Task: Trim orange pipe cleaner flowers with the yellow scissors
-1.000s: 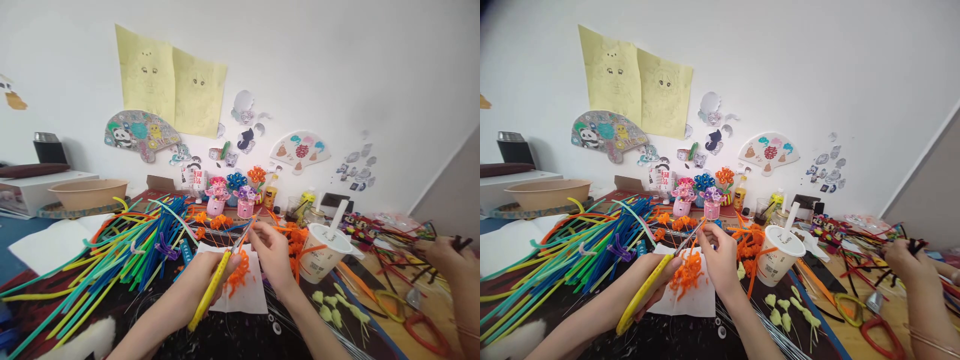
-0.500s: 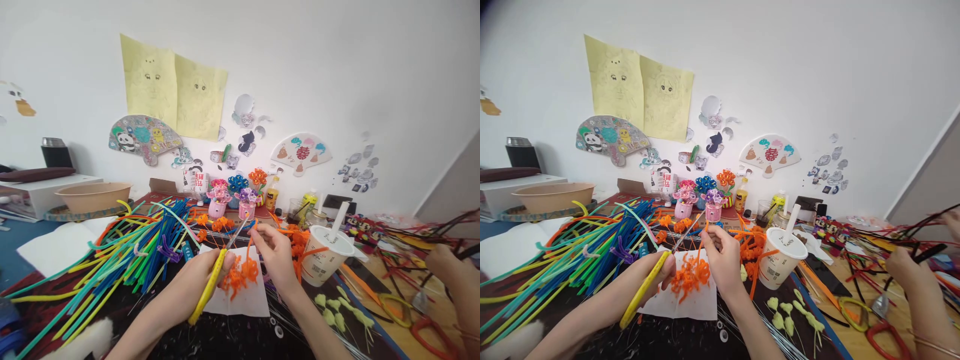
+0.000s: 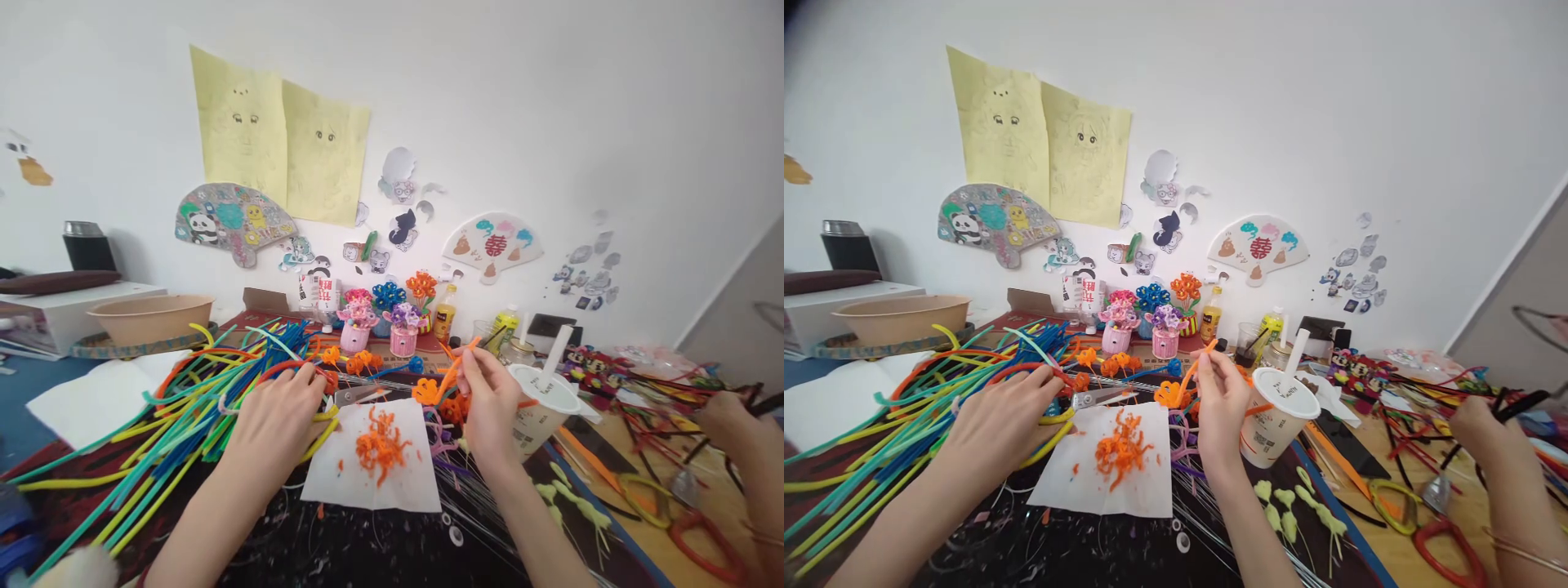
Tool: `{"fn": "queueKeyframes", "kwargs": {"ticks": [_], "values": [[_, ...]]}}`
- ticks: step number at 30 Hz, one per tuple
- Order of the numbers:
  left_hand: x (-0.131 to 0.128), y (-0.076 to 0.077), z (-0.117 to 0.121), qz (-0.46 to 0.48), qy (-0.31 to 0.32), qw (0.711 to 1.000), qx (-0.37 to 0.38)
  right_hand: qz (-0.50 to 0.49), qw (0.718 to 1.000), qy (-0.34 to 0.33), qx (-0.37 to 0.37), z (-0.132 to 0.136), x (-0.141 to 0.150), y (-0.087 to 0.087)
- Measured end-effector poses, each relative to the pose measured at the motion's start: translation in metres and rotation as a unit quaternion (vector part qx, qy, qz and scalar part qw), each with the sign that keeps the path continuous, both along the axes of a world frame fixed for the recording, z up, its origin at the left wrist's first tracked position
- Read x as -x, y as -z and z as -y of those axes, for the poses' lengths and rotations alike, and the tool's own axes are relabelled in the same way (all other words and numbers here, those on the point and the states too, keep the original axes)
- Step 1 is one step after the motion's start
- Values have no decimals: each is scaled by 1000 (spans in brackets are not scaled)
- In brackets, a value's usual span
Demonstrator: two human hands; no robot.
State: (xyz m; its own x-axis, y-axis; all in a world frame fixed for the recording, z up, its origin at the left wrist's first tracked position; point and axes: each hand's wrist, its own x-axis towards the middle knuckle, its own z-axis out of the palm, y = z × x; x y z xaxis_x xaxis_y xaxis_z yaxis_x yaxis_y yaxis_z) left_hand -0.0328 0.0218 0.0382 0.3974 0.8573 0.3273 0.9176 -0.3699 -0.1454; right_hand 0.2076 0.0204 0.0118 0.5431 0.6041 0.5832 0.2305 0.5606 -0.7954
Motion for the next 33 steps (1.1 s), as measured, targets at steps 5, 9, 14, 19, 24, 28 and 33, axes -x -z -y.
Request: {"fn": "queueKeyframes", "kwargs": {"ticks": [5,9,14,19,24,28,33], "values": [[2,1,-2,-54,42,994,-90,-62,998,-29,6,-1,2,-2],[5,2,-4,-78,67,984,-148,-66,997,-35,6,-1,4,-1],[6,2,-3,-78,56,983,-155,-79,996,-46,7,1,4,-3],[3,4,-2,-48,-19,994,-99,-76,982,-162,59,7,12,-9],[-1,5,-4,111,-72,990,58,-123,946,-279,110,7,19,-6],[-10,10,-7,349,-20,927,134,-147,925,-327,126,5,20,-3],[-27,17,2,566,136,786,211,-149,903,-373,152,7,23,-1]]}}
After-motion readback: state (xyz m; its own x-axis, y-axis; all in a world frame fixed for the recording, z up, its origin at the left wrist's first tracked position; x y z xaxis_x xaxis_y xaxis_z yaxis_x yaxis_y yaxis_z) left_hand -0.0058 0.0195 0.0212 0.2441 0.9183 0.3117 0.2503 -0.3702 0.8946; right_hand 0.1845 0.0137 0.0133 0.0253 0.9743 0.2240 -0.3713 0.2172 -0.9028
